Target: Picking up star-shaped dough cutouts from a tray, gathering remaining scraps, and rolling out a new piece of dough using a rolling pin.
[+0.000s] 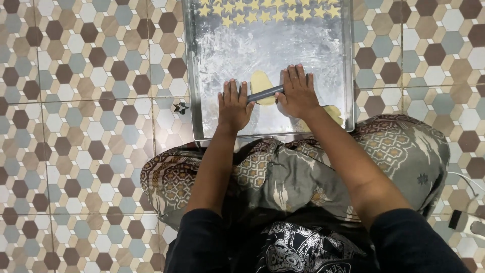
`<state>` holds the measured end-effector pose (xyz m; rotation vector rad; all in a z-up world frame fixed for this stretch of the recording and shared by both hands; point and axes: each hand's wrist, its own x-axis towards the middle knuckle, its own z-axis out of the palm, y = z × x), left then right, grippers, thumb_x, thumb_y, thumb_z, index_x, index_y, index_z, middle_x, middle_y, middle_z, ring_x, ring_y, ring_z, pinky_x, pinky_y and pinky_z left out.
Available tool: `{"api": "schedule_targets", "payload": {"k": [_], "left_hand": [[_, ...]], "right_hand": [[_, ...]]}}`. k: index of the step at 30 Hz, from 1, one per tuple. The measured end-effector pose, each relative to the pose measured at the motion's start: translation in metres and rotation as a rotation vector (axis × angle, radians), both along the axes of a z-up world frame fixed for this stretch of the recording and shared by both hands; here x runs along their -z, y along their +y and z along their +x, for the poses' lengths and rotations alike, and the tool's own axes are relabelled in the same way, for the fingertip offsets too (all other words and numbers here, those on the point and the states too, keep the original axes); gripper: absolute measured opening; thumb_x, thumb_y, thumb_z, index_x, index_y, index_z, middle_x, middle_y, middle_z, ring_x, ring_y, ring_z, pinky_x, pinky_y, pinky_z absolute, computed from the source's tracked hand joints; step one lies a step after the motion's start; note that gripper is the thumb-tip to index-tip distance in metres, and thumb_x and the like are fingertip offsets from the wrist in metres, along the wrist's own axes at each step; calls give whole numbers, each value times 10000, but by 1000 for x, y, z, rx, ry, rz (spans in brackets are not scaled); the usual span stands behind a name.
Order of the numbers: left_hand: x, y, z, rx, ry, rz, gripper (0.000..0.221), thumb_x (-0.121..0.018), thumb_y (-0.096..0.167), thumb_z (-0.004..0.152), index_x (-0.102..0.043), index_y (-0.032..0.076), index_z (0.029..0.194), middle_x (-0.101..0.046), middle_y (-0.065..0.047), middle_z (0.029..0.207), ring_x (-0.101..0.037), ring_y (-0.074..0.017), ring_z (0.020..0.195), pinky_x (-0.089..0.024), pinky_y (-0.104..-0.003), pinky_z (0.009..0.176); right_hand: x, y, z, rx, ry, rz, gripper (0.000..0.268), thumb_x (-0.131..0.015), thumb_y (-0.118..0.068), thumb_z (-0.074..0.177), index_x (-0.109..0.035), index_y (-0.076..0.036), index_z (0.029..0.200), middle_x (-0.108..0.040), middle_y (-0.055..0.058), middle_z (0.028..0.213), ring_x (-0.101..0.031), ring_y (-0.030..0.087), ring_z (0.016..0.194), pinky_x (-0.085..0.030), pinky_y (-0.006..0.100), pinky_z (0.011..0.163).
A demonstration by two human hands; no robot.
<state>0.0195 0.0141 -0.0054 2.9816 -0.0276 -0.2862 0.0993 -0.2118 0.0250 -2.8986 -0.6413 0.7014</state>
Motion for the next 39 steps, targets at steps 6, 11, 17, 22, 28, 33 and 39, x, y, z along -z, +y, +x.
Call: {"api": "schedule_targets", "payload": {"k": [6,11,17,22,28,33,39], "left_hand": [[-6,-1,2,7,168,31,866,-361,679,1029,-79,178,1677,-54,-249,1710,-41,-428,1587,-176,-600,1261],[-5,-11,-2,60,405,160,1019,-180,847,944,44,168,1670,68,-239,1712,77,-426,1580,-71,-617,1260],[-12,-22,-10,45,520,165,1034,-122,871,927,119,180,1657,129,-215,1710,128,-401,1577,0,-645,1239],[-16,-34,-24,30,578,161,1024,-154,856,940,140,182,1652,172,-208,1702,153,-399,1569,59,-655,1228],[-17,-40,-33,11,596,104,982,-183,811,974,141,180,1653,173,-220,1700,143,-394,1571,84,-661,1210],[-32,-46,-34,-3,617,128,912,-160,757,1003,133,186,1653,147,-229,1702,136,-398,1571,95,-661,1203],[-22,-35,-18,146,392,349,706,-444,445,1068,-200,106,1637,-160,-234,1693,-69,-397,1578,31,-658,1237]], "right_hand": [[-3,0,-7,2,-13,-17,859,-173,-659,1046,-68,-69,1662,-9,180,1733,96,346,1590,42,580,1267],[2,-5,-16,-32,4,-95,963,-123,-766,991,-32,-78,1658,57,180,1729,129,376,1579,48,589,1266],[19,-6,-24,-33,14,-185,996,-123,-790,970,17,-80,1655,101,182,1721,148,373,1573,84,604,1251],[6,-6,-41,-55,23,-283,951,-127,-728,998,42,-51,1645,118,201,1713,131,389,1572,74,615,1242],[-1,-5,-54,-69,23,-378,911,-137,-678,1021,48,-37,1641,101,214,1711,121,400,1570,78,624,1234],[-16,0,-64,-70,32,-404,898,-178,-655,1040,-17,-8,1642,27,228,1716,52,401,1578,62,612,1237],[-14,1,-61,-66,-54,-319,790,-257,-542,1068,-160,9,1626,-126,250,1700,-44,412,1578,15,646,1220]]}}
